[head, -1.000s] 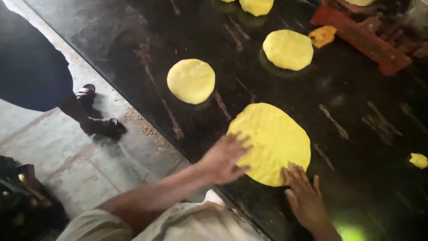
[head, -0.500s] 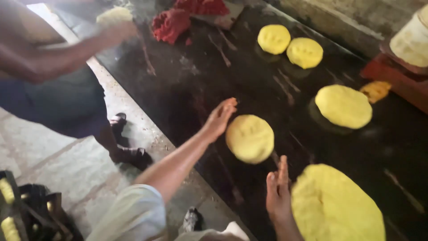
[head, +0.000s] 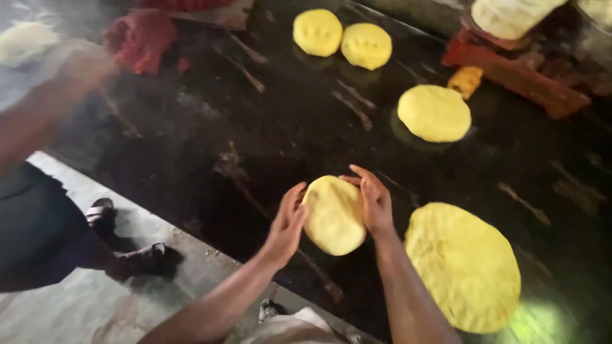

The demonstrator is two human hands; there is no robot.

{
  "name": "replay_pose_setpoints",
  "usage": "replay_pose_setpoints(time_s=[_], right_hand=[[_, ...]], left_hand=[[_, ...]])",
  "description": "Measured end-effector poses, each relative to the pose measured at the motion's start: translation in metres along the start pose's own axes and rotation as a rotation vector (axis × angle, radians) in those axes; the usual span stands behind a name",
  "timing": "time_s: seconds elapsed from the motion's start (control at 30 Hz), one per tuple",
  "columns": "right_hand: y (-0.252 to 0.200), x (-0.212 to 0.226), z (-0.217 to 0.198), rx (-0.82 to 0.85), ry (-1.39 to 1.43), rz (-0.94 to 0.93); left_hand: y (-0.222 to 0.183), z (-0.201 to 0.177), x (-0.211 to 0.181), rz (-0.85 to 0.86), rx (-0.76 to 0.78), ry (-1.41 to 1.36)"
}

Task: Flattening and shaping balls of yellow dough on a dark countertop.

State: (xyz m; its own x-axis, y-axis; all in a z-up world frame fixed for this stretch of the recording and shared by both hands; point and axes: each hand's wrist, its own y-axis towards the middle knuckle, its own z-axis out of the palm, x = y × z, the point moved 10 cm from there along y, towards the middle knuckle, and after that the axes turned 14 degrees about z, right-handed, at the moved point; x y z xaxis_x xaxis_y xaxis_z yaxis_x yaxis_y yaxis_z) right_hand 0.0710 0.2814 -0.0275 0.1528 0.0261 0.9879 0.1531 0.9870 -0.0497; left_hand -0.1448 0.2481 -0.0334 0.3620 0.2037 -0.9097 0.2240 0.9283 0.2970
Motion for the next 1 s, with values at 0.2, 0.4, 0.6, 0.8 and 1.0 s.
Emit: replay_pose_setpoints(time_s=[0.2,0.4,0.6,0.8,1.0], right_hand=[[-0.032,-0.009,-0.022,-0.218,-0.087,0.025],[-0.105,-0.044,0.010,-0.379,0.060,-0.107],[-0.103,0.002,0.003,-0.405,0.238,0.118],[-0.179,0.107,-0.108,-0.546,-0.086,0.078],[-0.173,0.084,-0.252,-0.654,-0.457,-0.039]], left_hand=[[0.040,-0.022,-0.007,-0.117,-0.011,0.402],[0.048,0.007,0.034,-0.030,0.196,0.135],[0.022,0.024,0.012,-0.100,-0.066,-0.044],[-0.013,0.161,0.002,-0.011,0.057,0.036],[-0.004,0.279,0.054,-0.006,0.256,-0.070]])
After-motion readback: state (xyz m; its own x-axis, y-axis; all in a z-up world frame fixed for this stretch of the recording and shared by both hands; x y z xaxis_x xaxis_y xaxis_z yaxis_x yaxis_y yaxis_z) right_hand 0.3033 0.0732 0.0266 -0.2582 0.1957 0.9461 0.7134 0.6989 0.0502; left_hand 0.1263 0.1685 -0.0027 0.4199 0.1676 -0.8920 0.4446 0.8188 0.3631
